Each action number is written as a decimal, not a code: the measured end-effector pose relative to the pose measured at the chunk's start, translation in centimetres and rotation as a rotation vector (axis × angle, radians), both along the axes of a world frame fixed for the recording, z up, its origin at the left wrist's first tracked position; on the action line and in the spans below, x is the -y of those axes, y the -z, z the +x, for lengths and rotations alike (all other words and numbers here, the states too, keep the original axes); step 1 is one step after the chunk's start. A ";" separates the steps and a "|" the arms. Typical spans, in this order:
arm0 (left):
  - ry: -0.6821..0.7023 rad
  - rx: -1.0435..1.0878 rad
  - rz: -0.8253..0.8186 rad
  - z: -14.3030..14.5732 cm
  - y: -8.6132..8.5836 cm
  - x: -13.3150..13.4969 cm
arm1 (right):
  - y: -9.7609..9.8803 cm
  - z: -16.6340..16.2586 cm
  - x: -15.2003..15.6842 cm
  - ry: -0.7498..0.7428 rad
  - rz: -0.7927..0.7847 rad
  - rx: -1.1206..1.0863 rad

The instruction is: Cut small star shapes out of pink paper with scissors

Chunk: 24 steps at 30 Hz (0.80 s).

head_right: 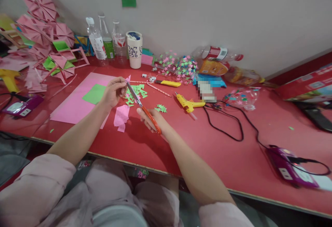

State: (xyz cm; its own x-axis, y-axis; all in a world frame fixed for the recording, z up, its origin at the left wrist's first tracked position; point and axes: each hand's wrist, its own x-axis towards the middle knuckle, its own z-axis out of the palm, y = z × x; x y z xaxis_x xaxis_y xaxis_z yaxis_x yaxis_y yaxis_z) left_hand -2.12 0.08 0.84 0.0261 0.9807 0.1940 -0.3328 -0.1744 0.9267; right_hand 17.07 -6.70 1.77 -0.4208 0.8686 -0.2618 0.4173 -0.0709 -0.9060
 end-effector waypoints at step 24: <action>0.016 0.011 -0.007 0.0 0.1 0.0 | -0.3 -0.4 0.4 0.036 -0.011 0.018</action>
